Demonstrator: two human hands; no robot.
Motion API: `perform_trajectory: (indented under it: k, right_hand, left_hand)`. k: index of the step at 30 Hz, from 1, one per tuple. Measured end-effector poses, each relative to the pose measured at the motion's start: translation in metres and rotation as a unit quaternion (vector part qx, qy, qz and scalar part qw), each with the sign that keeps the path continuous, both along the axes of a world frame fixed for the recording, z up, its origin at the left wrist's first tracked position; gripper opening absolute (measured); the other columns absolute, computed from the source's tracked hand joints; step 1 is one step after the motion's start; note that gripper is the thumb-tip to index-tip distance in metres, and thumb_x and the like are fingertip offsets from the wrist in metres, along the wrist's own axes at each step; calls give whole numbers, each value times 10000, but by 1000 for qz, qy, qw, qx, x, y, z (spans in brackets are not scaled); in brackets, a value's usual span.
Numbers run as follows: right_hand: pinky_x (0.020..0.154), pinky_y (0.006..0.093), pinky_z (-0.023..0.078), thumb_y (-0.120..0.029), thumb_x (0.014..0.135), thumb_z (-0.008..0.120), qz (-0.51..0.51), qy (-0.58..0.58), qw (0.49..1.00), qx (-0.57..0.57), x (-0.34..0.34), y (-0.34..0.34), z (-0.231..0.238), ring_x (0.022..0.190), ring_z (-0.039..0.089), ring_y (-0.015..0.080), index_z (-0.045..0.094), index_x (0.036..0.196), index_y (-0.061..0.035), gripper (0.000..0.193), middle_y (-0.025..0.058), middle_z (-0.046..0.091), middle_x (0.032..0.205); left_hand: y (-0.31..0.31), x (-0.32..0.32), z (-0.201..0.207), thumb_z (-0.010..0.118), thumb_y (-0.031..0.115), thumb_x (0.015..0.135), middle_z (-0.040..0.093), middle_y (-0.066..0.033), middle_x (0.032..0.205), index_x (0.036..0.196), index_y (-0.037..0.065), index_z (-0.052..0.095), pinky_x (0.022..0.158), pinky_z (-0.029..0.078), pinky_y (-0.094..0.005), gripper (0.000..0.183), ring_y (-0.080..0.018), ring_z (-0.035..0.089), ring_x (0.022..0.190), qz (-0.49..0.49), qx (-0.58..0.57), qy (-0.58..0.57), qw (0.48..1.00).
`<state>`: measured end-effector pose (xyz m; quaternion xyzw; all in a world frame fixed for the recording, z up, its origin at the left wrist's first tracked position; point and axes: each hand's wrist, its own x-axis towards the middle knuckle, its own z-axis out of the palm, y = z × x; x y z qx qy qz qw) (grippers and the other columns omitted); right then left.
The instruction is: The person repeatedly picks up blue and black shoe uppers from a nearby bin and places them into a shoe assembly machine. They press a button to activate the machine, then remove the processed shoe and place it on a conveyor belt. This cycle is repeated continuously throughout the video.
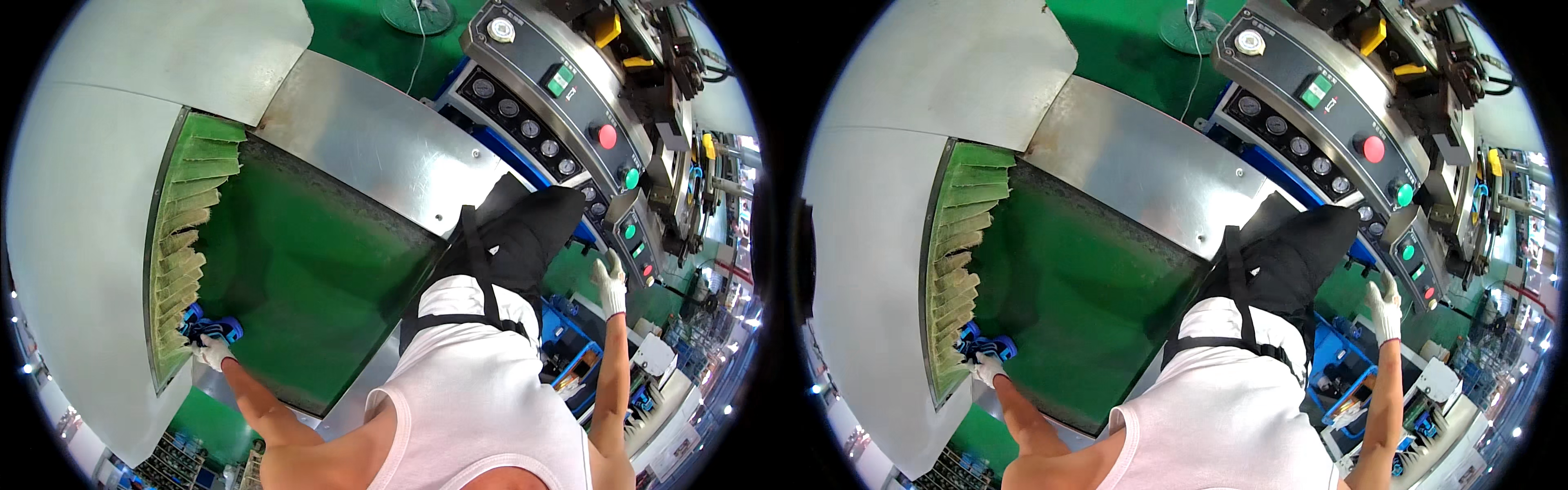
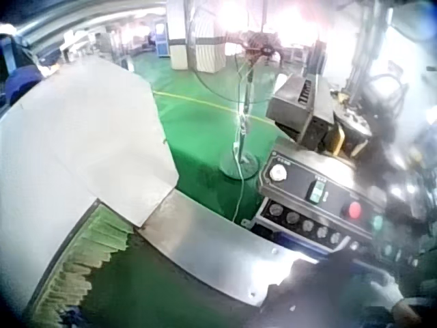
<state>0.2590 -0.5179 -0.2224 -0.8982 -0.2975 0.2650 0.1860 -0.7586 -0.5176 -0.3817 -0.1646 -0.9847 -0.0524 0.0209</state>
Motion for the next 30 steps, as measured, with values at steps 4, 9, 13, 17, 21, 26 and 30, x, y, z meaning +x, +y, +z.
perform_trajectory:
  k: [4,9,13,17,21,26,30]
  right_hand:
    - [876,359,611,-257,1008,719,16,45,999,3,-21,11,10,1159,659,209,434,1591,-39,684,161,517,1566]
    - [953,331,569,-193,990,726,128,8,991,37,-82,57,33,1082,720,208,477,1555,-8,645,161,735,1275]
    - [976,370,579,-150,938,757,232,27,971,59,-139,88,74,1088,744,267,462,1555,-13,697,199,747,1227]
    - [1021,424,570,-169,927,766,277,141,942,130,-188,103,91,1207,698,336,454,1556,0,722,240,658,1383]
    - [1142,466,471,-288,887,778,427,78,877,208,-232,123,90,1333,581,454,504,1478,42,731,309,531,1485]
    - [976,470,531,-200,858,697,343,-112,915,178,-258,138,66,1097,669,405,647,1197,5,399,222,688,1178]
    - [823,449,576,-279,858,733,159,-103,915,355,-158,75,122,955,712,382,670,1098,-51,337,177,709,1032]
  left_hand:
    - [36,91,52,639,399,1043,599,-281,1312,1286,-55,634,1002,511,-513,516,-442,620,1154,-132,32,-48,990]
    - [106,245,78,672,351,1009,600,-249,1303,1307,1,648,1014,519,-486,461,-433,625,1168,-301,69,-106,945]
    - [134,270,71,621,319,1026,633,-172,1284,1262,79,699,937,552,-491,346,-405,676,1102,-408,77,-61,908]
    - [163,283,102,638,316,1018,652,-143,1170,1137,103,724,869,545,-512,259,-397,688,1013,-455,63,-63,886]
    - [204,399,160,728,148,960,632,-176,1095,1111,30,704,906,527,-469,193,-374,660,1022,-611,146,-169,760]
    - [217,616,232,749,64,896,689,-166,1061,1067,69,735,870,553,-439,171,-355,689,972,-797,210,-298,483]
    - [210,741,290,758,69,879,709,-172,1050,1077,42,746,855,560,-436,200,-359,693,953,-897,177,-318,253]
